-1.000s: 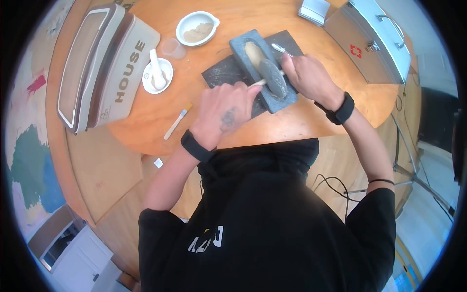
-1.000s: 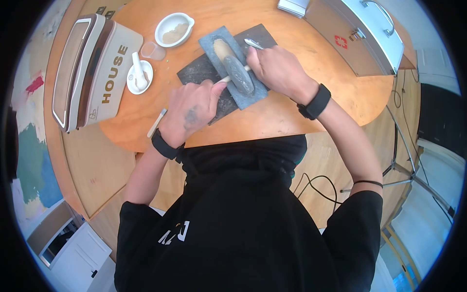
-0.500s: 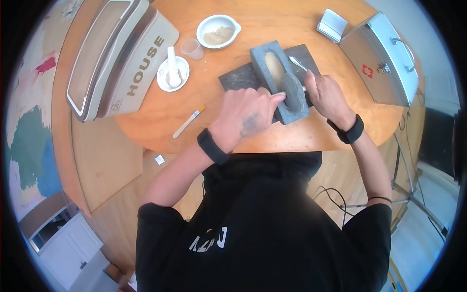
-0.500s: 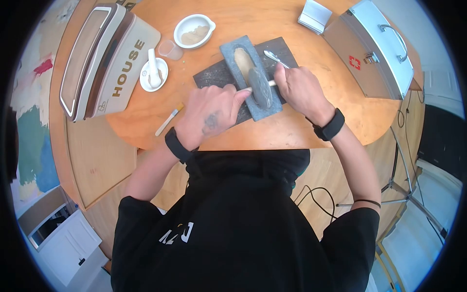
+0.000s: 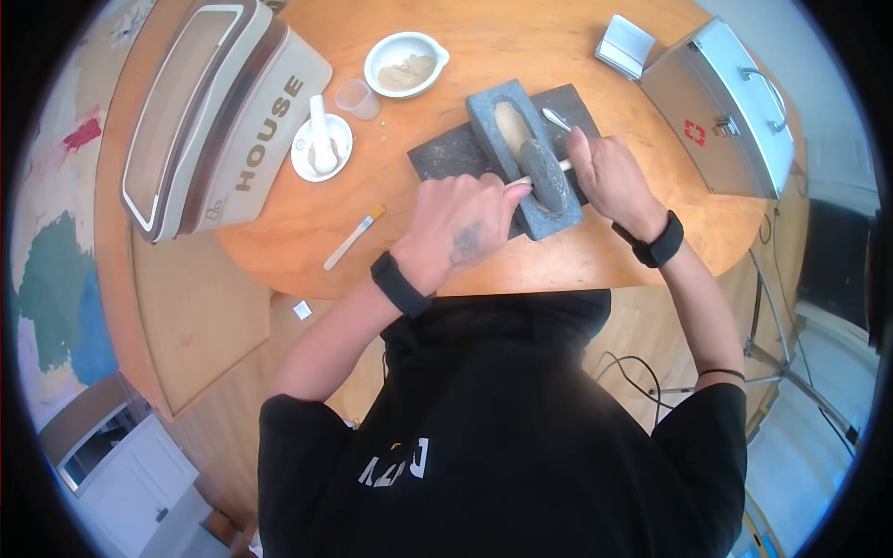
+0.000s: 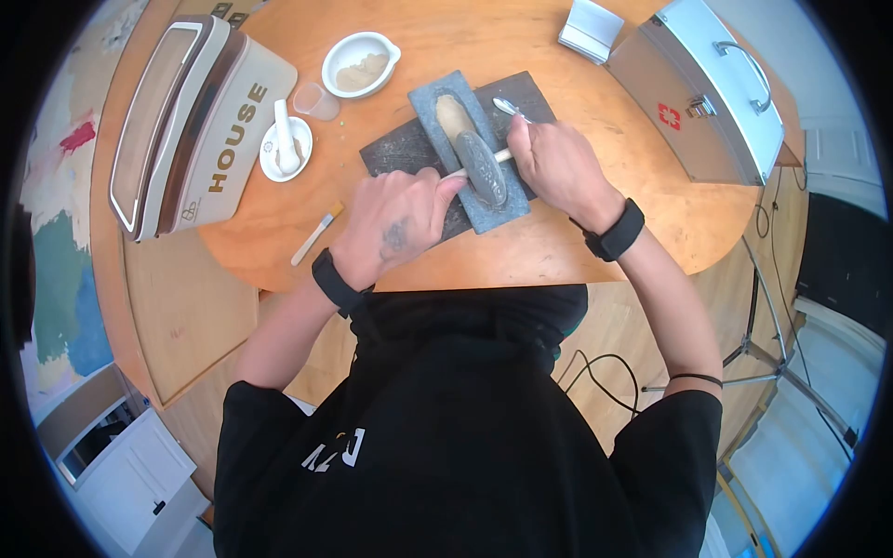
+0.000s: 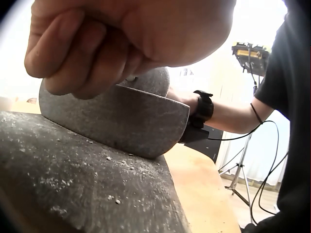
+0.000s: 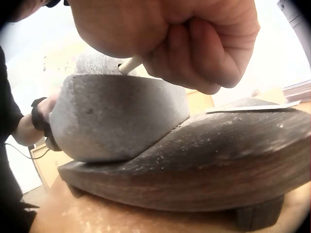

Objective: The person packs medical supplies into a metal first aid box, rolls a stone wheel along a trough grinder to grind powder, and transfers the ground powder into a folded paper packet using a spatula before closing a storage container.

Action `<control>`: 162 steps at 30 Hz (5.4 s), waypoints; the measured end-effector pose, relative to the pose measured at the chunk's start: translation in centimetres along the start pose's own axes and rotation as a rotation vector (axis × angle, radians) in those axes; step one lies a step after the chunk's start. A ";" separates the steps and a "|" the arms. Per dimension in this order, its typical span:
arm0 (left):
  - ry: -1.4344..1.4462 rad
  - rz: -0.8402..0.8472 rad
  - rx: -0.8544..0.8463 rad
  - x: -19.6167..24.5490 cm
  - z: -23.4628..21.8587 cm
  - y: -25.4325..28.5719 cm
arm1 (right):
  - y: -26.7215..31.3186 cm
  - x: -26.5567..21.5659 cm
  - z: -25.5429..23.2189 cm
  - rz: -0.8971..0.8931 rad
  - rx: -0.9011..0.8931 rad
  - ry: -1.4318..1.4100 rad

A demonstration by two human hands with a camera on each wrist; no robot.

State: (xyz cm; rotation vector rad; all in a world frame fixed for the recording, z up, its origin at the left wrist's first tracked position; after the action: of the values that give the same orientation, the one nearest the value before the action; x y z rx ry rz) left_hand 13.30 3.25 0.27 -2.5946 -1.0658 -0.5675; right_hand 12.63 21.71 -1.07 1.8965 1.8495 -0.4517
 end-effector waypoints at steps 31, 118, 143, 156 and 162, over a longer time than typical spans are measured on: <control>-0.014 0.026 -0.011 -1.6 -0.1 -1.4 | -2.7 1.0 1.2 -0.029 0.015 -0.102; 0.051 0.014 -0.064 -2.5 0.0 -2.9 | -3.8 0.8 0.0 -0.005 -0.070 -0.024; 0.199 0.065 0.104 -0.8 -1.4 -1.2 | -0.6 -1.4 -3.2 0.059 -0.070 -0.137; 1.290 -0.208 0.203 -7.3 -1.9 6.3 | 1.4 -4.1 -4.9 -0.154 0.044 -0.326; 1.167 -0.176 0.130 -8.6 1.6 7.9 | 3.4 4.1 -4.5 0.172 0.095 -0.105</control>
State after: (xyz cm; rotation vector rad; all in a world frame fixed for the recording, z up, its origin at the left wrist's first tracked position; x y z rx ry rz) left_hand 13.75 -6.81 -5.87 -1.5418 -0.8140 -1.6660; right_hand 15.86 27.53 0.89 2.0327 1.6090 -0.5778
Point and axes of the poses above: each hand's wrist, its own y-axis away from the middle knuckle, its own z-axis out of the palm, x = y × z, the point moved 5 cm from there along -y, towards the middle knuckle, and after that the axes turned 9 degrees about z, right-handed, at the moved point
